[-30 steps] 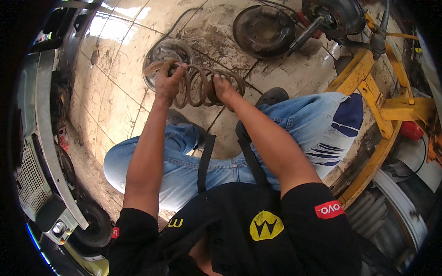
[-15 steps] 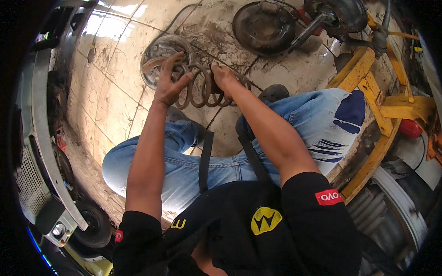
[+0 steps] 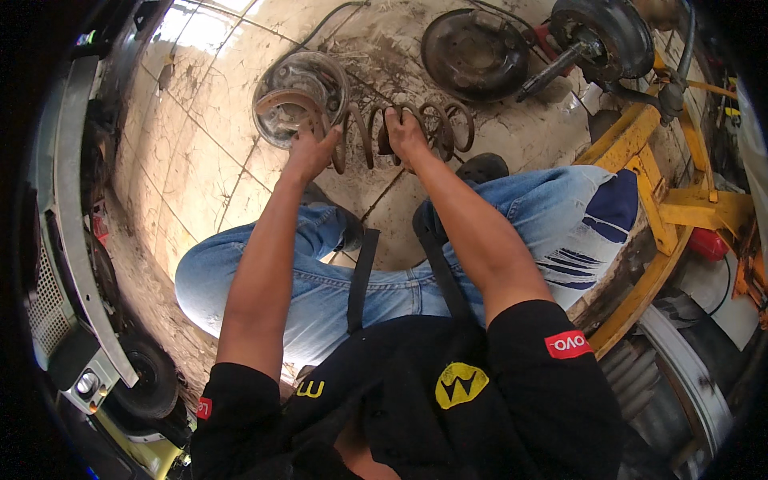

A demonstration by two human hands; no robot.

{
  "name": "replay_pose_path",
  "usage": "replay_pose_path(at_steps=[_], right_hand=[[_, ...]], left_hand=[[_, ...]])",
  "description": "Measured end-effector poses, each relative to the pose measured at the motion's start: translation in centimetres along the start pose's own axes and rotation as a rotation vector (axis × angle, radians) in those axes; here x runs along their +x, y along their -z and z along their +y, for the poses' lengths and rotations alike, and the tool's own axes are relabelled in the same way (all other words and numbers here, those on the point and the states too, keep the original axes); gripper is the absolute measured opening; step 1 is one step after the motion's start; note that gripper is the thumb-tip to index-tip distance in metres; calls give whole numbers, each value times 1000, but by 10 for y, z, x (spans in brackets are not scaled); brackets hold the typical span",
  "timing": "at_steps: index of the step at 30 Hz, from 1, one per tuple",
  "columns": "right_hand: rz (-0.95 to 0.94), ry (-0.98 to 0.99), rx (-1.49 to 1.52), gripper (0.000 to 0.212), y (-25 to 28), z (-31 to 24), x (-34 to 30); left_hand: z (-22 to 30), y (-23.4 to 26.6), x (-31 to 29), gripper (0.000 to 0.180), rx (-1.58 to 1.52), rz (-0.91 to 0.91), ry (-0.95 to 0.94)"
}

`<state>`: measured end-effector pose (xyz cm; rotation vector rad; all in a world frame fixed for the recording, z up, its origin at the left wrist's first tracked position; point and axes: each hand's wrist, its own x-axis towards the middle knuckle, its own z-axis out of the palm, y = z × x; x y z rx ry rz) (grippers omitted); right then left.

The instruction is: The person sits on the floor of a workshop and repeatedly scrubs a rusty coil spring with a wire brush. The person holds the spring with one hand and scrubs the coils with the other, rotating the spring to clean different sections.

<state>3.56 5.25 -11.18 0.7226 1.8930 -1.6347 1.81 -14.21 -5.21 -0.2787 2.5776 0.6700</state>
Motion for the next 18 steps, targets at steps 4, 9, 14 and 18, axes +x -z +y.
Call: replay_pose_path(at_steps=[4,9,14,18], right_hand=[[53,31,-204,77,-3,24,12],[68,87,-551,65,5,11,5],[457,290,-523,54,61,-23,-16],[494,117,-742,51,95,-19,-15]], left_hand=[[-12,-15,9,67,-14,-245,-17],[-40,-82,28,60,-365,-134,132],[-23,-75,33,57,-590,-202,306],[-35,-102,56,57,-653,-13,277]])
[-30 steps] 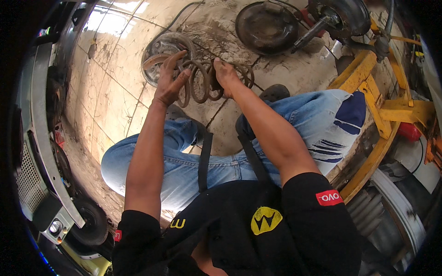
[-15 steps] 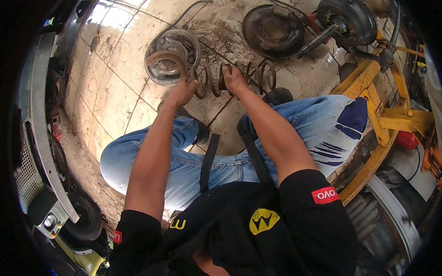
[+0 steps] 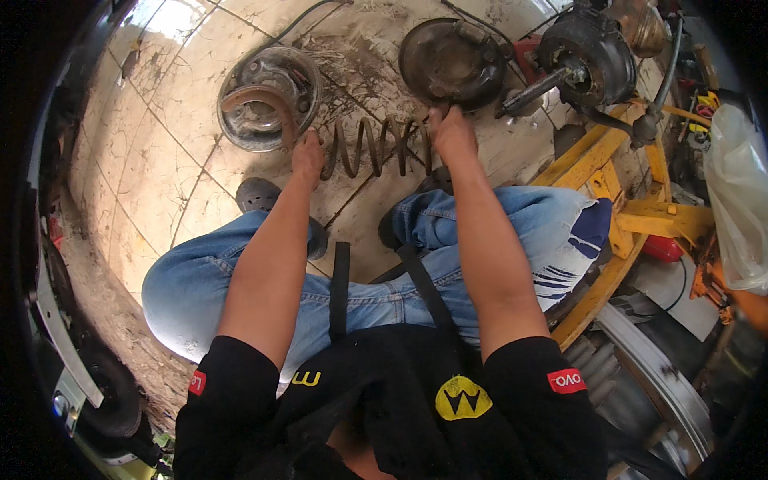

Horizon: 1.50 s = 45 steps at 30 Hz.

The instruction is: The person sits on the floor of a workshop and repeatedly scrubs a rusty coil spring with a wire brush. The person holds the spring with one hand and scrubs the coils with the other, rotating the spring to clean different sections.

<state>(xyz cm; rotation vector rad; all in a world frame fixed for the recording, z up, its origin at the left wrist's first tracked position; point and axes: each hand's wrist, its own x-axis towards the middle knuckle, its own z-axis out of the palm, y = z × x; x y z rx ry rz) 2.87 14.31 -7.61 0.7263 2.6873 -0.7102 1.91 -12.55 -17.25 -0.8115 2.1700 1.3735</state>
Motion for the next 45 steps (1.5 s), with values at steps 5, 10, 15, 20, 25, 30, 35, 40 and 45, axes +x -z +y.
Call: replay_pose_path(at_steps=[5,10,15,20,25,30,35,40,45], right_hand=[[-142,-75,-32,52,-62,11,-16],[-157,-32,-40,55,-70,11,15],[-493,-30,-275,57,-53,-13,54],[-343,-52,-206,56,-65,9,34],[-350,-104,-115,56,-52,15,15],[-299,-185,-228,54,-50,-17,33],[-325,-47,-251,50,-52,-11,55],[-108,-10,-34,48,-60,11,15],[-75,134,101,48,-59,26,11]], left_hand=[[24,-2,-19,61,240,58,22],[12,-10,-25,65,180,214,-57],[16,-14,-34,68,155,227,-99],[17,-13,-19,60,244,164,14],[34,-12,-13,63,286,103,75],[34,-11,-19,64,215,127,41],[43,-10,-11,66,130,52,188],[43,-12,-5,66,92,59,264],[47,-4,-11,67,-22,-23,320]])
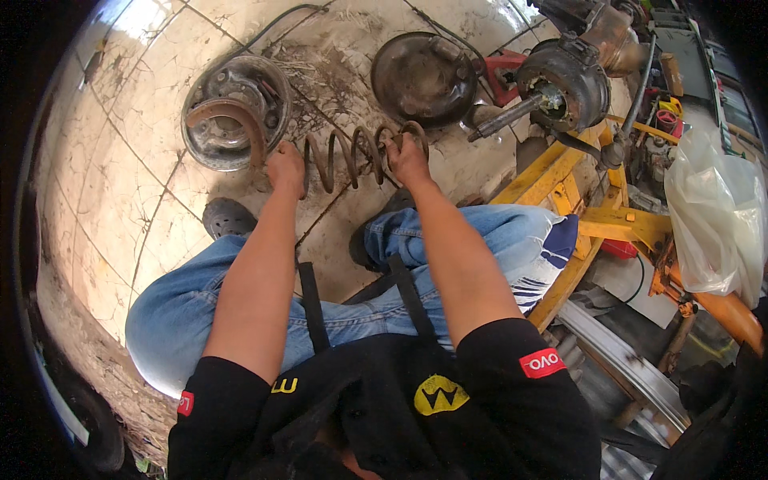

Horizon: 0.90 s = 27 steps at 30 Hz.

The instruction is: The person sits on the floor of a workshop and repeatedly scrubs a rusty coil spring with a wire brush. The person holds the spring with one hand and scrubs the coils with the other, rotating the spring to clean different sections.

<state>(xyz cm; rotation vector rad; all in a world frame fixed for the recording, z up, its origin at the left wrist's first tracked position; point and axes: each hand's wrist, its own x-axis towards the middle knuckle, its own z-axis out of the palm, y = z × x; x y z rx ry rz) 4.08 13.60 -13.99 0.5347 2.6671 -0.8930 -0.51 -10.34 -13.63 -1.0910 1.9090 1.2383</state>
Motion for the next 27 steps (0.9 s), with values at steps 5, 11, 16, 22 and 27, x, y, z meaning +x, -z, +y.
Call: replay_pose_path(at_steps=[5,11,16,22,27], right_hand=[[-23,184,-64,41,28,-25,7],[59,431,-328,32,69,-126,-23],[238,873,-595,16,30,-121,-50],[280,1049,-686,26,4,-129,-69],[251,1183,-648,25,27,-125,-76]], left_hand=[[-12,6,-13,69,-284,6,72],[-31,-2,3,65,-417,32,55],[-14,13,15,65,-586,105,-396],[34,59,-48,65,-623,-485,-519],[39,65,-76,67,-280,-372,-659]])
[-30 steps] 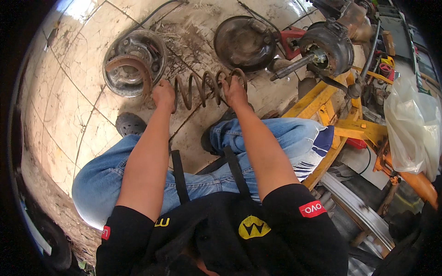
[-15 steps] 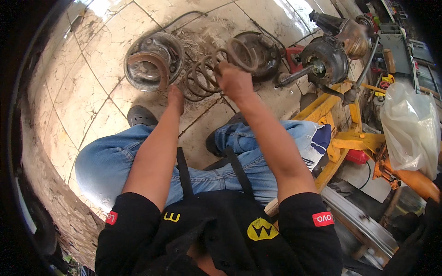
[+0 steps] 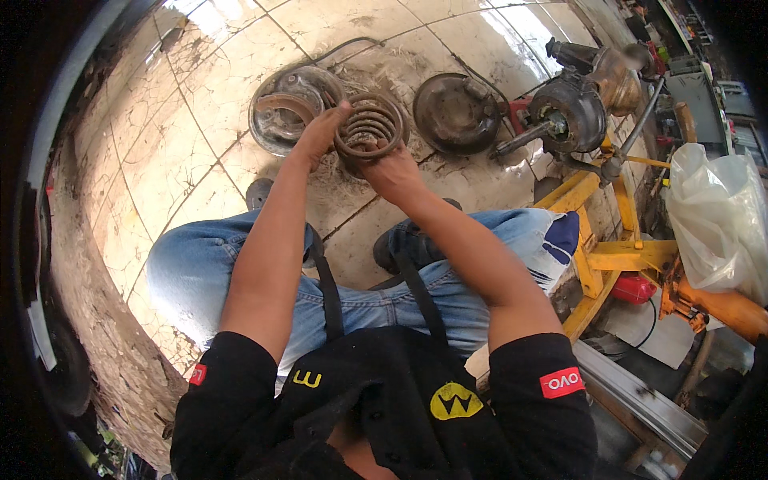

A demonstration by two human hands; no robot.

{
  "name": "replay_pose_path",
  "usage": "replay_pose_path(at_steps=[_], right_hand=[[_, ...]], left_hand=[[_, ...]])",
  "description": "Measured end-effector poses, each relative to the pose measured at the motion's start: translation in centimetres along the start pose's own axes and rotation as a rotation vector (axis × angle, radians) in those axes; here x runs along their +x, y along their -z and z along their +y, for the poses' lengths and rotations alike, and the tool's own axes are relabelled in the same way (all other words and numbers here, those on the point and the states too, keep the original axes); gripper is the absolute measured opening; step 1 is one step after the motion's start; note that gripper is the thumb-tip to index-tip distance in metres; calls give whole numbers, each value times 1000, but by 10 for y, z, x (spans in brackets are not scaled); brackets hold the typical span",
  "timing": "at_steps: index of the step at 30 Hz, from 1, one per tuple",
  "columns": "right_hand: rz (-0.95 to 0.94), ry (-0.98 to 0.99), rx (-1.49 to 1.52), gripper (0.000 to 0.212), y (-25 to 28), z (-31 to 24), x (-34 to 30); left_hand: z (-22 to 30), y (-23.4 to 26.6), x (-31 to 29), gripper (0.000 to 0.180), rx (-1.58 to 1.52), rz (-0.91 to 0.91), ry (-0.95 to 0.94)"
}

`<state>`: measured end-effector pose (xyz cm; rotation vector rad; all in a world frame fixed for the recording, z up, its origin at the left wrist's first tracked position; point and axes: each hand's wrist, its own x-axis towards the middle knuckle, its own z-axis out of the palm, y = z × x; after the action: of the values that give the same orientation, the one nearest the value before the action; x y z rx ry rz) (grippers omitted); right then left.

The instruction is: The person sits on the floor of a workshop and repeatedly scrubs a rusty coil spring with a wire brush. The person holds the spring with one hand and scrubs the coils with the other, rotating the spring to clean different sections.

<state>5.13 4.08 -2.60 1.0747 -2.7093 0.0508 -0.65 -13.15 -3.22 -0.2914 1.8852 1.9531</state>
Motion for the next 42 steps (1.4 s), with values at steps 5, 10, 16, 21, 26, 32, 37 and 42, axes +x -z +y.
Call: replay_pose_path(at_steps=[5,10,16,21,26,32,37,42], right_hand=[[-255,49,27,27,24,19,-15],[-13,-104,252,28,60,50,-35],[233,-718,835,42,66,40,-12],[209,-487,261,52,16,25,14],[-130,-509,401,53,23,49,64],[-45,-427,498,61,30,35,-9],[6,-338,183,65,-8,53,-6],[10,-404,395,61,-1,57,39]], left_hand=[[-32,5,28,68,133,65,-21],[5,-8,-3,62,77,94,-44],[7,-9,-10,65,134,210,-70],[6,-14,-15,62,-20,191,-34],[5,-16,-13,56,17,211,-120],[-17,-21,14,51,177,327,-177],[-3,-19,12,51,105,203,-152],[-10,-20,14,50,147,263,-182]])
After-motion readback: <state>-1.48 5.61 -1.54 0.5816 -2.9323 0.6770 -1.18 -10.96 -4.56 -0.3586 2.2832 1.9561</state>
